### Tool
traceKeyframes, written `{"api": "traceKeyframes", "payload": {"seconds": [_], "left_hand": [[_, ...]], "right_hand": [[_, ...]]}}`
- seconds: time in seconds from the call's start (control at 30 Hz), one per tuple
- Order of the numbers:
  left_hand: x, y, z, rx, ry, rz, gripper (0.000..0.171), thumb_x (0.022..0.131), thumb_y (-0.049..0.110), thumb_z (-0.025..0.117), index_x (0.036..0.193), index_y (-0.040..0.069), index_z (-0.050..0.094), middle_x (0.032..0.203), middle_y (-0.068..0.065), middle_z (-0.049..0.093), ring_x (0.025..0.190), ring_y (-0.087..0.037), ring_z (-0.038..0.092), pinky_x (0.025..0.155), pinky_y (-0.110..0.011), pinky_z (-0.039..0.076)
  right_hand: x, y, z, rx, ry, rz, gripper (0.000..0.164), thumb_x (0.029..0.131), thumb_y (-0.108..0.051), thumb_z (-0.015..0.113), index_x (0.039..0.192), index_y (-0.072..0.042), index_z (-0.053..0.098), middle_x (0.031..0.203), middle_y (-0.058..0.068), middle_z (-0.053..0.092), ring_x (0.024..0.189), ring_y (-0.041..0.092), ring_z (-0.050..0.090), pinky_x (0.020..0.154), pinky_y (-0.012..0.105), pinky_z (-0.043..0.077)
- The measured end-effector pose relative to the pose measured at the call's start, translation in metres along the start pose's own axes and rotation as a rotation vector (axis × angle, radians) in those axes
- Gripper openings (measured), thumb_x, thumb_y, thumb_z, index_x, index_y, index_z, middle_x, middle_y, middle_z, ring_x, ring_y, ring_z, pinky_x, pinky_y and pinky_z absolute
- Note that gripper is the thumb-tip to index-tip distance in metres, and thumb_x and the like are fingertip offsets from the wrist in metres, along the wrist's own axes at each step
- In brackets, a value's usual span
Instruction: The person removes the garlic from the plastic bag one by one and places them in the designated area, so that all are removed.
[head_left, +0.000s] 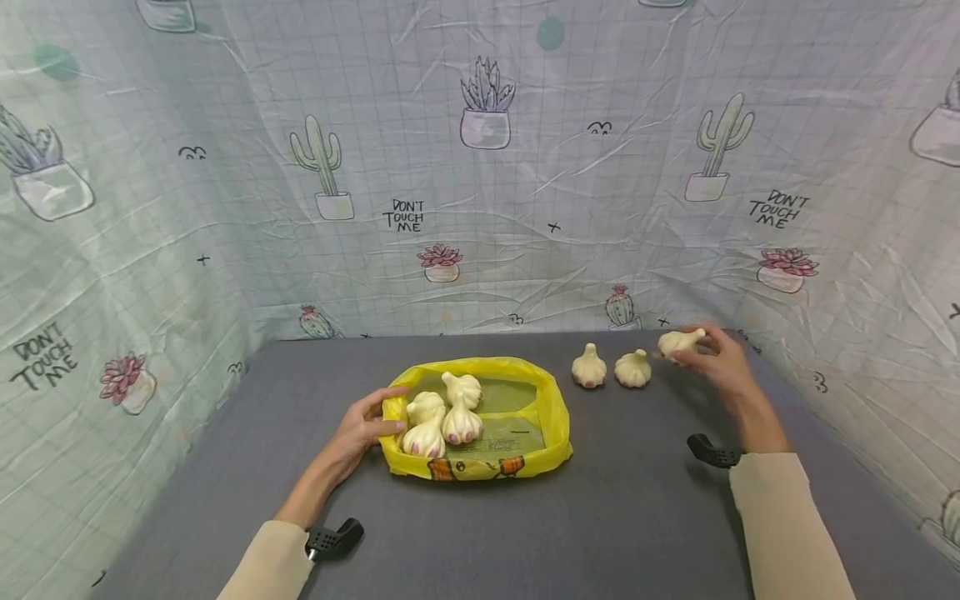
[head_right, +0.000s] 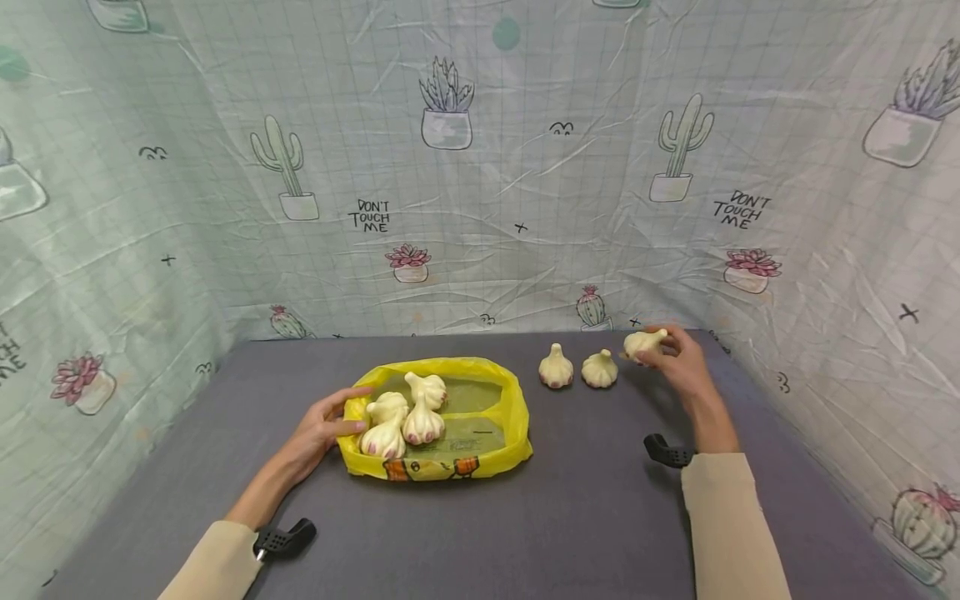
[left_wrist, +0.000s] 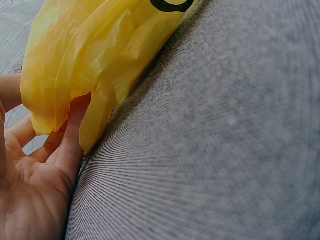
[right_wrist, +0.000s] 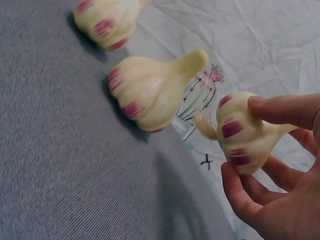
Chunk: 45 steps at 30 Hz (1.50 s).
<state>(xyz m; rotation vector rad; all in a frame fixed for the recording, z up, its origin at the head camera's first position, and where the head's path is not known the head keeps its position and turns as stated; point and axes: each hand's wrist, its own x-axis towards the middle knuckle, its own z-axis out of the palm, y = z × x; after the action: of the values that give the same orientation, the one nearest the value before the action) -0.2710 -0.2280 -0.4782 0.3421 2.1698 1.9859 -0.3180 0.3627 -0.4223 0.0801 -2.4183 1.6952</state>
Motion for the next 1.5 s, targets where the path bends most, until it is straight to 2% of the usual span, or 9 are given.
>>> {"api": "traceKeyframes", "payload": {"seconds": [0.17,0.27,0.4,0.5,0.57,0.87,1.3,1.4,1.5], "left_hand": [[0.000,0.000,-0.001,0.010,0.000,-0.005,0.064,0.092,0.008,0.071,0.152,0.005,0.048,0.146,-0.024,0.049,0.108,-0.015,0.064,0.083,-0.030,0.060],[0.000,-0.001,-0.001,0.008,-0.002,-0.002,0.064,0.092,0.008,0.071,0.152,0.004,0.047,0.148,-0.025,0.048,0.108,-0.015,0.064,0.084,-0.030,0.061],[0.001,-0.002,-0.001,-0.004,-0.006,0.001,0.065,0.092,0.008,0.071,0.152,0.003,0.047,0.150,-0.027,0.046,0.109,-0.015,0.064,0.084,-0.030,0.061],[0.002,-0.001,0.000,-0.005,-0.010,-0.002,0.065,0.092,0.008,0.071,0.153,0.003,0.046,0.151,-0.027,0.045,0.109,-0.014,0.064,0.084,-0.030,0.061],[0.002,-0.001,0.000,-0.005,-0.010,-0.002,0.065,0.092,0.008,0.070,0.153,0.003,0.046,0.150,-0.027,0.046,0.108,-0.015,0.064,0.084,-0.030,0.061],[0.002,-0.002,-0.001,-0.007,-0.008,0.001,0.064,0.093,0.007,0.070,0.152,0.003,0.047,0.147,-0.024,0.048,0.108,-0.015,0.064,0.083,-0.030,0.061],[0.003,-0.003,-0.001,-0.012,-0.004,0.005,0.064,0.092,0.006,0.070,0.152,0.002,0.046,0.145,-0.022,0.050,0.107,-0.014,0.065,0.082,-0.030,0.061],[0.003,-0.003,-0.001,-0.013,-0.001,0.004,0.065,0.092,0.006,0.071,0.152,0.001,0.047,0.146,-0.024,0.049,0.106,-0.014,0.065,0.082,-0.030,0.061],[0.003,-0.003,-0.001,-0.006,-0.002,0.003,0.065,0.092,0.007,0.071,0.152,0.002,0.047,0.149,-0.026,0.046,0.107,-0.013,0.064,0.082,-0.029,0.061]], "right_hand": [[0.002,0.010,0.000,0.010,0.023,0.007,0.048,0.097,-0.012,0.072,0.141,-0.004,0.053,0.123,-0.004,0.052,0.089,-0.006,0.062,0.077,0.017,0.057],[0.002,0.015,0.000,-0.009,0.035,-0.002,0.037,0.097,-0.013,0.072,0.132,-0.017,0.060,0.122,-0.004,0.053,0.088,-0.005,0.061,0.077,0.019,0.057],[0.002,0.019,0.001,-0.055,0.061,-0.006,0.039,0.097,-0.012,0.071,0.134,-0.008,0.059,0.129,0.009,0.055,0.088,-0.004,0.057,0.075,0.019,0.057],[0.001,0.021,0.003,-0.081,0.074,0.004,0.055,0.097,-0.008,0.069,0.143,0.010,0.046,0.140,0.027,0.048,0.090,-0.006,0.054,0.074,0.017,0.056],[0.000,0.021,0.004,-0.085,0.072,0.009,0.056,0.097,-0.008,0.069,0.143,0.011,0.044,0.143,0.030,0.046,0.090,-0.006,0.052,0.073,0.016,0.056],[0.000,0.027,0.006,-0.078,0.030,0.024,0.059,0.094,-0.003,0.067,0.146,0.010,0.043,0.144,0.037,0.044,0.085,-0.011,0.055,0.072,0.015,0.056],[0.002,0.026,0.008,-0.246,0.041,0.040,0.058,0.093,-0.009,0.074,0.144,0.004,0.051,0.144,0.037,0.049,0.083,-0.012,0.050,0.067,0.014,0.052],[0.002,0.024,0.007,-0.264,0.036,0.053,0.057,0.093,-0.009,0.073,0.145,0.003,0.052,0.144,0.037,0.048,0.084,-0.008,0.052,0.067,0.015,0.052],[0.001,0.022,0.007,-0.286,0.034,0.077,0.057,0.094,-0.011,0.072,0.145,0.002,0.052,0.145,0.036,0.047,0.093,0.009,0.060,0.068,0.018,0.053]]}}
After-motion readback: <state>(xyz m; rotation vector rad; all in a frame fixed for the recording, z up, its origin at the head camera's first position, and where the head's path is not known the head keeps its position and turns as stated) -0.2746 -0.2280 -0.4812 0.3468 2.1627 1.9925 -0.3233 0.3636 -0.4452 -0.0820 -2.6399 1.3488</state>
